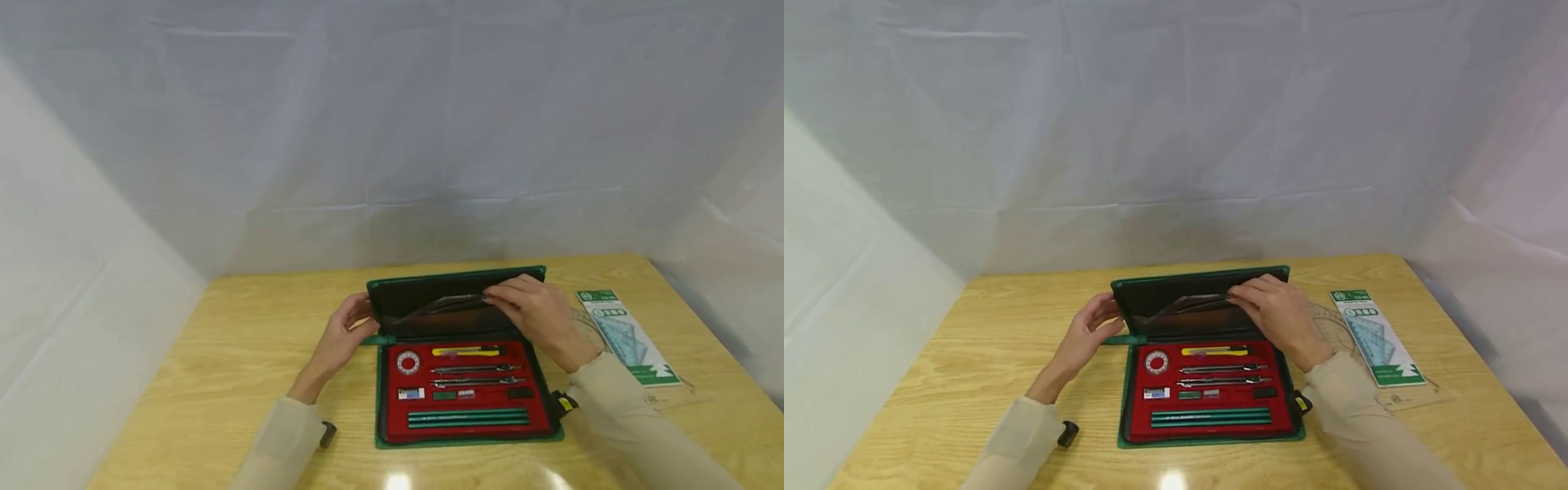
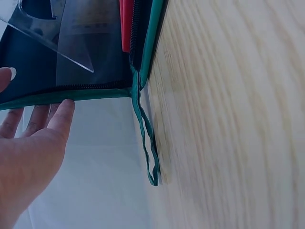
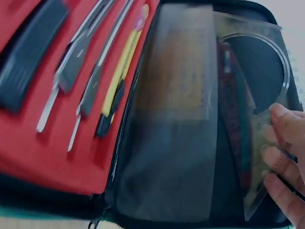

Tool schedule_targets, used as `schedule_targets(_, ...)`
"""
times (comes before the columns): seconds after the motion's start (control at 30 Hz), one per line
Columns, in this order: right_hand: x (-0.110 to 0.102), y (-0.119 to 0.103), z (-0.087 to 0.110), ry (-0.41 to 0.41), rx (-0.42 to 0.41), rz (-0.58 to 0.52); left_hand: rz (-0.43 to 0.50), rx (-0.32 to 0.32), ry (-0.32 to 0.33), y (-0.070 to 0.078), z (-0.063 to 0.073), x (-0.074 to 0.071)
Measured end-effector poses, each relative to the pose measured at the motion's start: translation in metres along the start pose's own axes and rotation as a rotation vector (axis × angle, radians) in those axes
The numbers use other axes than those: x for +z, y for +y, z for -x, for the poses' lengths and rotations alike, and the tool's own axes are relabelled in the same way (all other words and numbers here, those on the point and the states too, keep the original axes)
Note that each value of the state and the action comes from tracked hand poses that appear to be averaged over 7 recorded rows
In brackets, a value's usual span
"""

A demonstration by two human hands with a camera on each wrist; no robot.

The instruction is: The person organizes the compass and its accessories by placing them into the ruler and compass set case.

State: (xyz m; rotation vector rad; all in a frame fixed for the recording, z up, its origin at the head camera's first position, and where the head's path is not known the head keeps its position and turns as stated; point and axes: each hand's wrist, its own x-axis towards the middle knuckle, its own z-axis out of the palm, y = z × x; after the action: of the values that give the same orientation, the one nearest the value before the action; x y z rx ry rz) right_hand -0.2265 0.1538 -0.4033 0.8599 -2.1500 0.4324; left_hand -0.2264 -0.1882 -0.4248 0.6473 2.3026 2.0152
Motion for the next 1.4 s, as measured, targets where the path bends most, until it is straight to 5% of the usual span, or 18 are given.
schedule_targets(0.7,0.027,-0.008,0.012,0.041,0.06,0.012,0.002,-0.005,0.021,0.001,0.004,0.0)
schedule_targets(0.87,0.021,-0.012,0.011,-0.028,0.08,0.027,-0.002,-0.024,0.012,0.002,0.004,0.0)
schedule_targets(1.13,0.012,-0.018,0.009,-0.277,0.157,0.028,0.009,-0.024,0.016,0.003,0.001,0.0)
schedule_targets(1.4,0.013,-0.022,0.01,-0.282,0.168,0.007,0.002,-0.042,0.021,0.004,0.0,0.0)
